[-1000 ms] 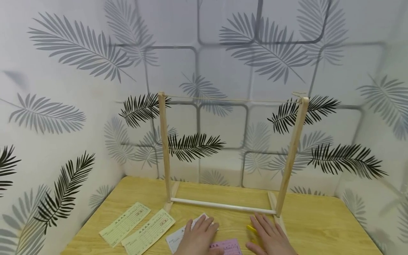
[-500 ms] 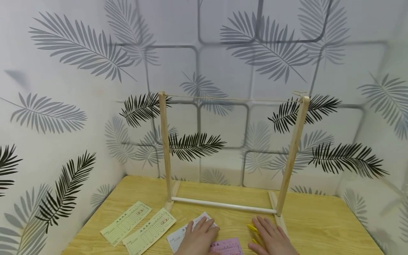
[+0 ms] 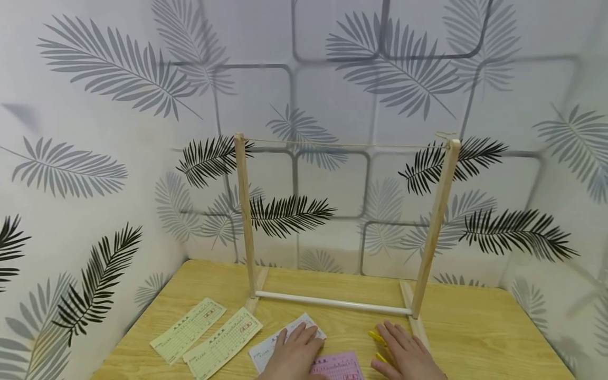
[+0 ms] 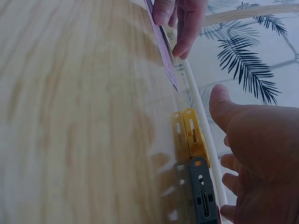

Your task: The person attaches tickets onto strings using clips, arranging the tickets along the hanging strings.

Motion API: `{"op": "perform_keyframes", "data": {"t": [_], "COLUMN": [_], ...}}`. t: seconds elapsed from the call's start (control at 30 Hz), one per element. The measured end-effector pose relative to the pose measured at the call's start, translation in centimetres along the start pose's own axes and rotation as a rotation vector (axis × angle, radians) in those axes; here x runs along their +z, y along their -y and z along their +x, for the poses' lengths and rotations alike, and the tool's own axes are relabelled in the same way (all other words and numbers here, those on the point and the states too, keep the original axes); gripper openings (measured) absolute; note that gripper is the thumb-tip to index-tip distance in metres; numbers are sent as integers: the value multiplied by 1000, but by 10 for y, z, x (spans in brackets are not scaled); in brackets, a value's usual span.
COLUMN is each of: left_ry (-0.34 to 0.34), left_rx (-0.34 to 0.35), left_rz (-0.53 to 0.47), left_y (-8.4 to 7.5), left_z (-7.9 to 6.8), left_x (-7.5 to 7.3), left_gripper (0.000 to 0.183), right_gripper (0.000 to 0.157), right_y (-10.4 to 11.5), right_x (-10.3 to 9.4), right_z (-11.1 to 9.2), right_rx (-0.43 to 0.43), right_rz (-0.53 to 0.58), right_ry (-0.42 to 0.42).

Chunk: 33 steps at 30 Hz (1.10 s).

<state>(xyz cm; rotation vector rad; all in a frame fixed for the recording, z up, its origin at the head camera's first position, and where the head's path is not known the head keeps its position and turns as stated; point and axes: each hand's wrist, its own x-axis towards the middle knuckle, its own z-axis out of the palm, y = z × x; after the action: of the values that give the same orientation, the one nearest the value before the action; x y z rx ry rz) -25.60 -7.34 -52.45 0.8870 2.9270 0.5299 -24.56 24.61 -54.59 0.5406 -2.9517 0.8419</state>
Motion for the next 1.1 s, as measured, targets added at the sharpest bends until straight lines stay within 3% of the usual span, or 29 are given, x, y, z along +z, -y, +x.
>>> {"op": "perform_keyframes", "data": {"t": [0.4, 0.7, 0.93, 1.1], "left_ry": [-12, -40, -85, -80], "left_rx": [-25, -16, 35, 40], "left_rz": [-28, -48, -86, -89], "left_y": [2, 5, 17, 8], "left_z": [5, 7, 12, 9], "left_x": [0, 2, 18, 9], "left_gripper": [45, 39, 35, 32], "right_gripper": [86, 80, 73, 72], "right_y": [-6, -1, 6, 7], "right_x": [1, -9, -16, -16], "right_z": [0, 3, 8, 12], "right_rx": [-7, -10, 44, 52], "right_rz": [-13, -119, -136, -127], "right_ry": [-27, -70, -70, -73]}}
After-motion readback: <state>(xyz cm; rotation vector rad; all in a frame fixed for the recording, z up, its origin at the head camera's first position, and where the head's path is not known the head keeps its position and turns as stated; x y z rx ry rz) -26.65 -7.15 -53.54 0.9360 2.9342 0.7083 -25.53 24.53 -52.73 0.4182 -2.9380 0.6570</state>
